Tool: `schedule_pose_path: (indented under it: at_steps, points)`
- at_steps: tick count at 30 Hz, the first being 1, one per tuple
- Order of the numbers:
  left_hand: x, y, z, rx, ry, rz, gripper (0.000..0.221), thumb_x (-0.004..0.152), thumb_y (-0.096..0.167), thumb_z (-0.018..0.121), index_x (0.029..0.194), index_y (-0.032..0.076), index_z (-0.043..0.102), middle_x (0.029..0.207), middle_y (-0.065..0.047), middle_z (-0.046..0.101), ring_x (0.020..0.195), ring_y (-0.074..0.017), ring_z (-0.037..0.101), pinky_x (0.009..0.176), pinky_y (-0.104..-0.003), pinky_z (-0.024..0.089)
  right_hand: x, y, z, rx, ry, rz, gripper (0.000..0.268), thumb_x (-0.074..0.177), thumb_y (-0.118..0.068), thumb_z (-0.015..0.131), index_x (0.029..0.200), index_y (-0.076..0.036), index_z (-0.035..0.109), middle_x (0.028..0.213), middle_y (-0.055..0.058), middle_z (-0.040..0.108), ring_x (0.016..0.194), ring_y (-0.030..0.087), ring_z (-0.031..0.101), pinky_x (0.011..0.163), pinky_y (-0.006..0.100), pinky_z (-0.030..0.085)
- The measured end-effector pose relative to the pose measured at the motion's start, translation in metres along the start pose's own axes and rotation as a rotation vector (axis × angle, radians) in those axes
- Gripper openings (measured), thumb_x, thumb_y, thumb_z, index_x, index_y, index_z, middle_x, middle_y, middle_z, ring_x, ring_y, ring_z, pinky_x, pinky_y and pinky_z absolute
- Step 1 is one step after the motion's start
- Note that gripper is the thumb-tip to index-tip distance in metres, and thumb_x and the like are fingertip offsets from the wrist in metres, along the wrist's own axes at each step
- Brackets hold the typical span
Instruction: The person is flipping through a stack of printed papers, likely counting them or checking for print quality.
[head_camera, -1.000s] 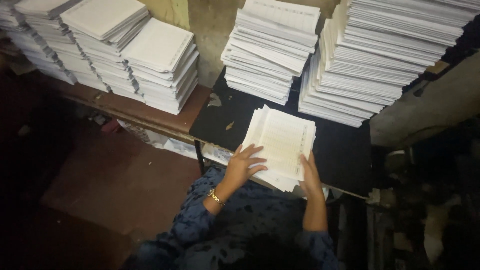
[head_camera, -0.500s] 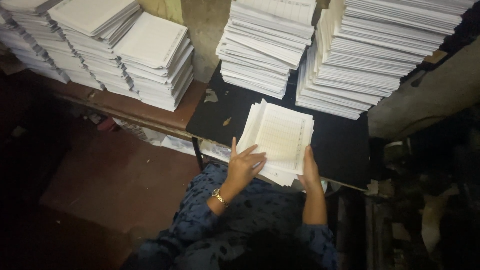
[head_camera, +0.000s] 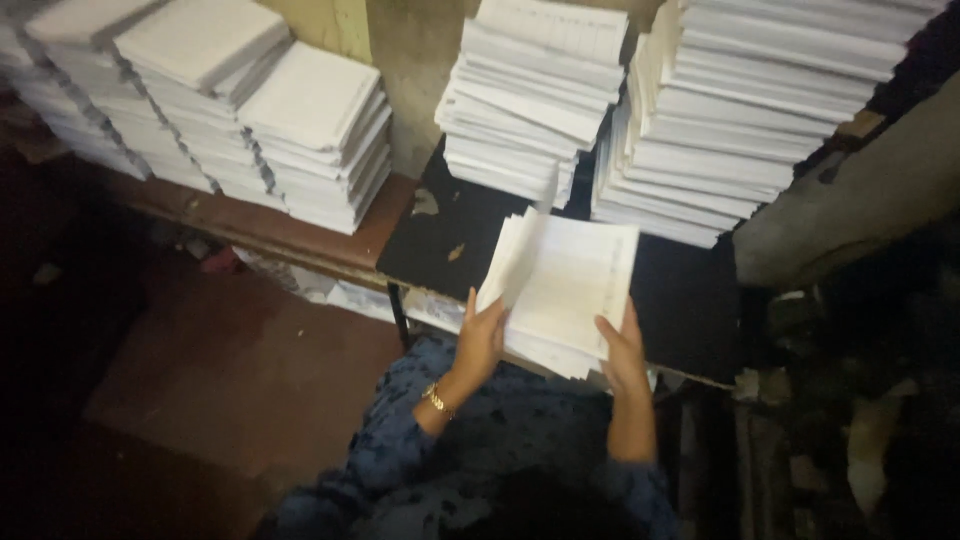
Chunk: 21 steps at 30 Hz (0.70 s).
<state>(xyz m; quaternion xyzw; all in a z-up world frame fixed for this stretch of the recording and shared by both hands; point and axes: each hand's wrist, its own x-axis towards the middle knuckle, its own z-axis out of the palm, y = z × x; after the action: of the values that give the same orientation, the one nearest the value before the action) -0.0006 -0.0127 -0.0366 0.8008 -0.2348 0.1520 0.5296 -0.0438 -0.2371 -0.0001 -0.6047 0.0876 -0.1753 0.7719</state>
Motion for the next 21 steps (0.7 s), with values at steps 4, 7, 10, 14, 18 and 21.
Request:
schedule_pose_path:
  at_steps: [4,7,10,14,18,21]
  points:
    - [-0.001,0.020,-0.015,-0.026,0.103,0.041,0.032,0.099,-0.004,0.050,0.126,-0.003,0.066,0.125,-0.024,0.069,0.122,-0.0335,0.062,0.125,-0.057,0.016,-0.019,-0.045,-0.024,0.071,0.056,-0.054,0.075,0.095,0.004,0.053,0.160,-0.006,0.017,0.158,0.025,0.029,0.140,0.033,0.035,0.114,0.056,0.030]
    - [-0.007,0.040,-0.024,-0.038,0.047,0.128,0.045,0.100,-0.002,0.049,0.141,0.012,0.060,0.150,-0.012,0.055,0.137,-0.0312,0.051,0.121,-0.061,0.013,-0.038,-0.096,-0.036,0.065,0.072,-0.124,0.073,0.095,0.003,0.048,0.160,-0.013,0.017,0.159,0.022,0.029,0.143,0.034,0.034,0.114,0.057,0.031]
    - [-0.001,0.039,-0.026,0.349,-0.159,0.196,0.054,0.090,-0.003,0.057,0.140,0.016,0.060,0.152,-0.010,0.053,0.142,-0.0313,0.045,0.118,-0.070,0.006,-0.046,-0.137,-0.023,0.016,0.068,-0.183,0.077,0.091,0.005,0.045,0.159,-0.013,0.013,0.160,0.028,0.024,0.145,0.043,0.029,0.113,0.065,0.026]
    - [0.000,0.060,-0.038,0.427,-0.343,0.151,0.061,0.086,0.013,0.053,0.147,0.009,0.050,0.158,-0.015,0.043,0.148,-0.0353,0.033,0.117,-0.072,0.005,-0.033,-0.107,-0.008,-0.015,0.074,-0.124,0.078,0.091,0.004,0.052,0.160,-0.010,0.017,0.158,0.025,0.031,0.144,0.036,0.032,0.115,0.058,0.028]
    - [0.004,0.053,-0.042,0.224,-0.331,0.089,0.082,0.080,0.020,0.048,0.157,0.001,0.029,0.159,-0.021,0.039,0.147,-0.0380,0.035,0.119,-0.066,0.000,0.003,-0.013,-0.012,-0.099,-0.002,-0.038,0.076,0.092,0.004,0.056,0.157,0.002,0.017,0.155,0.037,0.026,0.144,0.049,0.025,0.116,0.063,0.022]
    - [0.005,0.062,-0.049,0.166,-0.315,0.094,0.075,0.091,0.024,0.053,0.159,0.004,0.028,0.161,-0.022,0.035,0.148,-0.0363,0.034,0.120,-0.063,0.004,-0.001,0.004,0.002,-0.155,-0.001,0.051,0.079,0.092,0.007,0.056,0.158,0.002,0.014,0.157,0.035,0.024,0.145,0.047,0.025,0.117,0.061,0.019]
